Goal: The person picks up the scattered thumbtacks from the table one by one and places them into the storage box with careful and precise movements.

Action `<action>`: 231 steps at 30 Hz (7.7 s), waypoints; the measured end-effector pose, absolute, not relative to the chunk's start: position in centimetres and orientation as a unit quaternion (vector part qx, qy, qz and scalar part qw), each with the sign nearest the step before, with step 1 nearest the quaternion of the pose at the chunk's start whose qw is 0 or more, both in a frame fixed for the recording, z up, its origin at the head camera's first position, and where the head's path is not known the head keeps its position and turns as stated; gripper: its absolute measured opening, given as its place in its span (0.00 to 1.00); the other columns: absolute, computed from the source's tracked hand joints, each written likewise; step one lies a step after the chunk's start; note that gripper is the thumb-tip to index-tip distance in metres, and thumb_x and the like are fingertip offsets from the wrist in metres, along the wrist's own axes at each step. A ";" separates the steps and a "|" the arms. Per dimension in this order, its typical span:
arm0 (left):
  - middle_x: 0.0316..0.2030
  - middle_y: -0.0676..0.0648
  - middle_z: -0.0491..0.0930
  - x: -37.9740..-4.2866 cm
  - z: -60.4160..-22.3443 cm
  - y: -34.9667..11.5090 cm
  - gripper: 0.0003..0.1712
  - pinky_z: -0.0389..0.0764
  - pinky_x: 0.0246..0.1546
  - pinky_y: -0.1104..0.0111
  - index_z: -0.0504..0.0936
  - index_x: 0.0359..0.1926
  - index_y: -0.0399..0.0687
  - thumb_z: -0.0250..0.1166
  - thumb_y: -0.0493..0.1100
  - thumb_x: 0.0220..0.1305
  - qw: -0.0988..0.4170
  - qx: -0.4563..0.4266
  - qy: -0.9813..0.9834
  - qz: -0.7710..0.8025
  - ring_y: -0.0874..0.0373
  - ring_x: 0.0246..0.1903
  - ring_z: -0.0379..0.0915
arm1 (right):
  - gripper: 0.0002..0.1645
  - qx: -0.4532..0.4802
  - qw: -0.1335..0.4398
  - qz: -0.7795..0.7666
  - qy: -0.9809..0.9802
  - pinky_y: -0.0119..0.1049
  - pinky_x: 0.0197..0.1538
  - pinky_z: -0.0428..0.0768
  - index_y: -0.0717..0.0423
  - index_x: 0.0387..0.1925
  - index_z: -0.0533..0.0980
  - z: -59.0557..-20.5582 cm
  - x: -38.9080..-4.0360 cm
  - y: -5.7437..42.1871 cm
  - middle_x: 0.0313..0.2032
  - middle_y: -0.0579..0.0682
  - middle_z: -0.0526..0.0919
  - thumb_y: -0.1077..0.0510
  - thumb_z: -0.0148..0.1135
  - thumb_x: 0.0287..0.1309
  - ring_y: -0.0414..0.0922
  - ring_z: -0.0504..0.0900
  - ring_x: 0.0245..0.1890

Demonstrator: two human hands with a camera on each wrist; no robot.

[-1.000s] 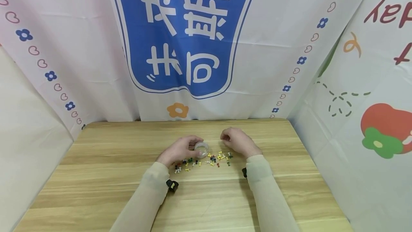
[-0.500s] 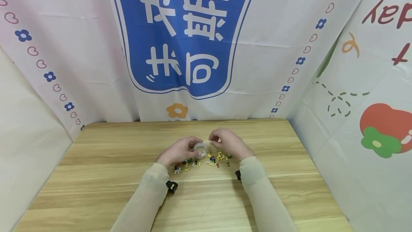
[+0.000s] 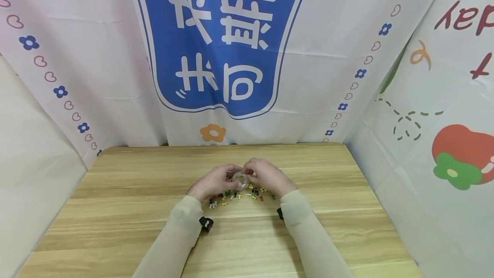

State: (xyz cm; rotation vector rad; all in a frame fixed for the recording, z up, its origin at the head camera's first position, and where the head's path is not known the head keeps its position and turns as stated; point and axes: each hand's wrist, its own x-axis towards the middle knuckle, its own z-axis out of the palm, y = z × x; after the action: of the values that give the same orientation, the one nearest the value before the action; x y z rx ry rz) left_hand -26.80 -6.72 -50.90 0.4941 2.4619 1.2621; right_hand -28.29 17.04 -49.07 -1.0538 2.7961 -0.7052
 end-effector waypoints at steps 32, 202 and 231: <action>0.69 0.39 0.90 -26.6 -50.8 -6.4 0.31 0.87 0.77 0.46 0.83 0.77 0.44 0.79 0.39 0.79 0.165 0.152 0.869 0.441 0.44 0.69 0.87 | 0.07 -0.277 0.138 -0.219 0.925 0.44 0.59 0.95 0.53 0.46 0.92 -49.2 -29.7 21.7 0.46 0.47 0.96 0.66 0.80 0.72 0.40 0.91 0.46; 0.70 0.40 0.89 -26.9 -50.9 -6.5 0.33 0.87 0.76 0.45 0.82 0.79 0.44 0.79 0.41 0.79 0.162 0.164 0.875 0.426 0.44 0.69 0.87 | 0.05 -0.265 0.081 -0.287 0.917 0.45 0.61 0.94 0.50 0.48 0.93 -49.0 -30.1 21.6 0.45 0.44 0.95 0.56 0.75 0.80 0.39 0.90 0.47; 0.68 0.41 0.91 -26.9 -51.0 -6.7 0.32 0.89 0.73 0.46 0.83 0.78 0.46 0.80 0.43 0.79 0.163 0.175 0.870 0.431 0.46 0.67 0.89 | 0.13 -0.278 0.081 -0.339 0.895 0.46 0.61 0.95 0.57 0.58 0.92 -49.9 -29.3 18.0 0.55 0.52 0.97 0.56 0.69 0.86 0.46 0.94 0.53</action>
State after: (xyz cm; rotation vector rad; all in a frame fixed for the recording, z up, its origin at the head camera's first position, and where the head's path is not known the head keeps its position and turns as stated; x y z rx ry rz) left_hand -26.94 -6.72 -51.02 0.4986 2.4804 1.2304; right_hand -29.25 18.05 -49.93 -0.8323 2.6754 -1.0135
